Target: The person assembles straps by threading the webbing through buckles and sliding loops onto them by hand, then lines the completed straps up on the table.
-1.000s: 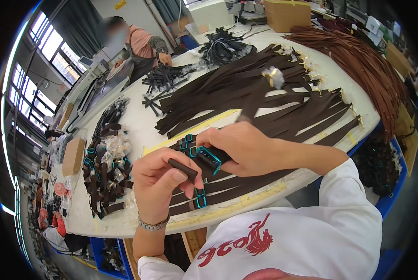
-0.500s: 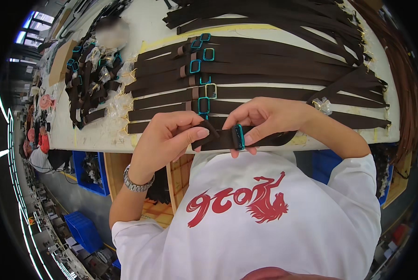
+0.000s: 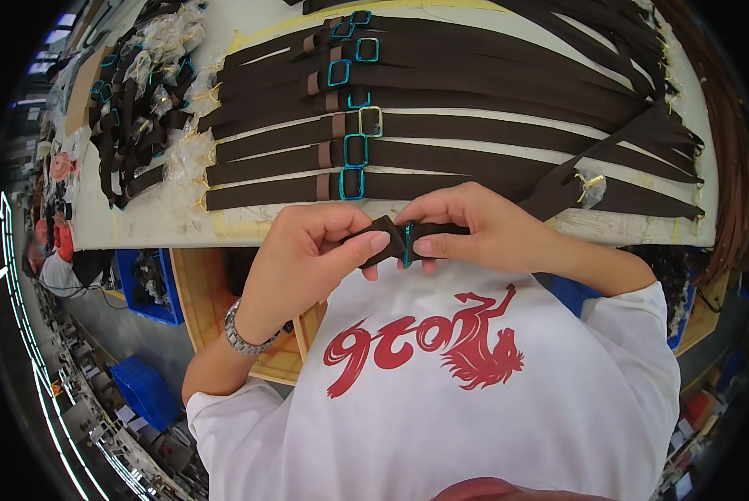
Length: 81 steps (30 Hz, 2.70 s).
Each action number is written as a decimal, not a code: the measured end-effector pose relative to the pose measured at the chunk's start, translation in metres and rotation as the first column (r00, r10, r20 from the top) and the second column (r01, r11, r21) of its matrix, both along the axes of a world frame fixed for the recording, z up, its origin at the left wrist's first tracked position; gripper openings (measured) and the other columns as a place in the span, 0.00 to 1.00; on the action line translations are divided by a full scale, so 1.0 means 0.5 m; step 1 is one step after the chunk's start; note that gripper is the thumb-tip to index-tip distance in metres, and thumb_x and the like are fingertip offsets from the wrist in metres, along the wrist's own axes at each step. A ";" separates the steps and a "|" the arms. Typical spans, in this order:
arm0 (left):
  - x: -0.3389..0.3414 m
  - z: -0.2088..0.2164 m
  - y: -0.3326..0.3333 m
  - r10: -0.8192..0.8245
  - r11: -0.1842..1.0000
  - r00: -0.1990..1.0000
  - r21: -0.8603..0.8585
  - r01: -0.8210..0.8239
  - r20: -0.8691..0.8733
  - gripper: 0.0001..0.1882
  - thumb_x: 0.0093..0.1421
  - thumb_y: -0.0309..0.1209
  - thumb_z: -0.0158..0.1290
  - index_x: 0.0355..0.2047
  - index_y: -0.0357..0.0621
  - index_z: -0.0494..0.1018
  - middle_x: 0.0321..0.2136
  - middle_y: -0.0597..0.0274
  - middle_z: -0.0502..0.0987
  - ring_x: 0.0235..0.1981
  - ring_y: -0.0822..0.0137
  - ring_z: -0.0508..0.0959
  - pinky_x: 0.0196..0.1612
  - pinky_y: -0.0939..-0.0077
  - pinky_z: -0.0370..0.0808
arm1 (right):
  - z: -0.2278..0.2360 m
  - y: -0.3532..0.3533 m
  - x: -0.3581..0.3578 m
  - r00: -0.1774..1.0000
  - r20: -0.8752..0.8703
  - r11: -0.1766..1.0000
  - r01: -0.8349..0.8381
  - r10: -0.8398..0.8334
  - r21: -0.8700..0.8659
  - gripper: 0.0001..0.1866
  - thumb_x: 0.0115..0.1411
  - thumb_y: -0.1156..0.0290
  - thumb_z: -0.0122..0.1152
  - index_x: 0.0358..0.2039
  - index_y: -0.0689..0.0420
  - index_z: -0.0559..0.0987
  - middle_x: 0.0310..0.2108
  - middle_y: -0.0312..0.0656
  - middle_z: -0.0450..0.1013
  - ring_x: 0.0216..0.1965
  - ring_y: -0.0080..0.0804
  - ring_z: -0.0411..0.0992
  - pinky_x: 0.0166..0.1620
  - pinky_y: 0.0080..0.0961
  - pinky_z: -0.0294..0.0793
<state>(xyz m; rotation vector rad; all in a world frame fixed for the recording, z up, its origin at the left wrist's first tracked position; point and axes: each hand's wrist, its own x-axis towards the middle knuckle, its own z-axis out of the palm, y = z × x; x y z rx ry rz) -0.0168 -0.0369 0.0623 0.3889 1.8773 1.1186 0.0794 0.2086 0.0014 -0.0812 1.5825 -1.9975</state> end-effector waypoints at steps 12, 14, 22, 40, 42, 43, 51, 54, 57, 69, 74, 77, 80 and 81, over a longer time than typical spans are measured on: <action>0.046 -0.013 -0.035 0.125 0.992 0.976 0.011 -0.129 0.181 0.12 0.74 0.32 0.59 0.38 0.35 0.83 0.26 0.66 0.84 0.15 0.85 0.69 0.19 0.86 0.63 | 0.022 -0.027 0.034 0.994 0.092 0.998 0.056 -0.058 0.025 0.17 0.74 0.76 0.61 0.60 0.68 0.79 0.43 0.43 0.84 0.37 0.23 0.80 0.46 0.23 0.81; 0.057 -0.002 -0.037 0.089 0.996 0.974 -0.014 -0.088 0.208 0.14 0.75 0.32 0.57 0.36 0.33 0.82 0.26 0.65 0.84 0.15 0.84 0.70 0.20 0.85 0.64 | 0.022 -0.032 0.044 0.985 0.166 0.998 0.050 -0.056 0.039 0.17 0.74 0.76 0.61 0.60 0.68 0.79 0.43 0.43 0.84 0.36 0.22 0.80 0.45 0.22 0.82; 0.057 -0.007 -0.041 0.087 0.996 0.885 -0.058 -0.069 0.457 0.12 0.75 0.31 0.58 0.35 0.35 0.82 0.22 0.67 0.83 0.16 0.85 0.69 0.19 0.82 0.62 | 0.010 -0.042 0.056 1.000 0.001 0.998 -0.010 0.010 0.061 0.17 0.73 0.78 0.61 0.60 0.67 0.80 0.43 0.42 0.84 0.40 0.21 0.80 0.46 0.23 0.81; 0.020 -0.046 -0.021 -0.062 0.998 0.918 0.045 0.048 0.392 0.12 0.73 0.31 0.61 0.34 0.36 0.82 0.20 0.68 0.79 0.17 0.85 0.68 0.19 0.82 0.58 | 0.004 -0.033 0.062 0.946 -0.322 0.961 0.123 -0.038 0.248 0.31 0.67 0.78 0.63 0.69 0.56 0.65 0.37 0.44 0.82 0.39 0.36 0.80 0.48 0.33 0.77; 0.033 -0.043 -0.021 0.060 0.997 0.890 0.013 -0.074 0.451 0.11 0.73 0.30 0.60 0.35 0.35 0.81 0.20 0.64 0.79 0.12 0.85 0.65 0.16 0.85 0.55 | 0.015 -0.031 0.062 0.918 -0.394 0.950 0.158 -0.041 0.269 0.35 0.62 0.77 0.73 0.68 0.58 0.69 0.47 0.47 0.81 0.46 0.39 0.81 0.53 0.32 0.78; 0.040 -0.043 -0.022 0.059 0.997 0.890 0.012 -0.072 0.452 0.11 0.73 0.30 0.60 0.35 0.35 0.81 0.20 0.64 0.79 0.12 0.85 0.65 0.16 0.85 0.55 | 0.007 -0.031 0.059 0.918 -0.393 0.950 0.159 -0.043 0.268 0.35 0.62 0.77 0.73 0.68 0.58 0.69 0.47 0.47 0.81 0.46 0.39 0.81 0.53 0.32 0.78; 0.069 -0.014 -0.030 0.058 0.997 0.966 0.033 -0.069 0.253 0.10 0.73 0.29 0.59 0.36 0.36 0.83 0.23 0.70 0.80 0.17 0.81 0.73 0.22 0.83 0.66 | -0.018 -0.032 0.060 0.727 -0.685 0.914 0.300 -0.034 0.273 0.33 0.55 0.67 0.81 0.62 0.58 0.81 0.47 0.48 0.83 0.45 0.51 0.81 0.49 0.42 0.81; 0.083 -0.023 -0.037 -0.182 0.975 0.954 0.079 0.206 -0.237 0.07 0.71 0.27 0.60 0.39 0.34 0.83 0.23 0.70 0.80 0.22 0.82 0.75 0.23 0.80 0.67 | -0.039 -0.029 0.063 0.650 -0.760 0.940 0.254 0.009 0.229 0.34 0.57 0.65 0.81 0.63 0.60 0.82 0.42 0.47 0.82 0.40 0.45 0.80 0.45 0.38 0.78; 0.088 -0.019 -0.025 -0.240 0.928 0.796 0.111 0.356 -0.556 0.06 0.71 0.25 0.60 0.38 0.33 0.82 0.23 0.70 0.80 0.23 0.81 0.76 0.24 0.77 0.69 | -0.047 -0.020 0.064 0.645 -0.764 0.958 0.236 -0.031 0.161 0.34 0.59 0.65 0.80 0.65 0.59 0.81 0.41 0.47 0.82 0.40 0.45 0.80 0.45 0.37 0.78; 0.078 -0.029 -0.036 -0.062 0.987 0.983 0.159 0.034 0.172 0.07 0.70 0.27 0.63 0.39 0.34 0.84 0.25 0.69 0.79 0.23 0.82 0.73 0.27 0.84 0.67 | -0.029 -0.026 0.077 0.804 -0.577 0.972 0.223 -0.144 0.069 0.30 0.54 0.72 0.82 0.57 0.57 0.83 0.47 0.43 0.83 0.47 0.44 0.82 0.53 0.34 0.80; 0.094 -0.035 -0.019 0.025 0.993 0.973 0.104 -0.050 0.231 0.07 0.69 0.27 0.63 0.38 0.34 0.83 0.24 0.71 0.79 0.23 0.84 0.71 0.27 0.85 0.64 | -0.044 -0.027 0.088 0.765 -0.623 0.939 0.313 -0.163 0.139 0.32 0.51 0.70 0.87 0.57 0.60 0.85 0.43 0.44 0.83 0.41 0.39 0.82 0.46 0.32 0.78; 0.101 -0.044 -0.014 0.086 0.975 0.827 0.125 -0.185 0.555 0.06 0.69 0.27 0.63 0.37 0.35 0.82 0.24 0.70 0.79 0.22 0.85 0.69 0.25 0.85 0.62 | -0.041 -0.024 0.096 0.793 -0.581 0.957 0.280 -0.182 0.082 0.33 0.50 0.70 0.87 0.57 0.59 0.85 0.42 0.43 0.84 0.41 0.39 0.82 0.46 0.31 0.78; 0.101 -0.052 -0.014 0.132 0.964 0.765 0.098 -0.248 0.631 0.06 0.70 0.26 0.62 0.37 0.35 0.82 0.25 0.69 0.80 0.22 0.86 0.68 0.24 0.86 0.61 | -0.031 -0.021 0.095 0.845 -0.511 0.962 0.248 -0.157 0.113 0.31 0.50 0.72 0.85 0.56 0.58 0.85 0.49 0.44 0.85 0.48 0.41 0.84 0.53 0.33 0.81; 0.100 -0.054 -0.016 0.149 0.958 0.737 0.089 -0.273 0.659 0.06 0.70 0.26 0.62 0.37 0.35 0.82 0.26 0.68 0.80 0.22 0.86 0.68 0.24 0.86 0.61 | -0.030 -0.022 0.096 0.859 -0.489 0.966 0.235 -0.153 0.110 0.31 0.50 0.72 0.85 0.56 0.58 0.85 0.49 0.44 0.85 0.48 0.41 0.84 0.53 0.33 0.81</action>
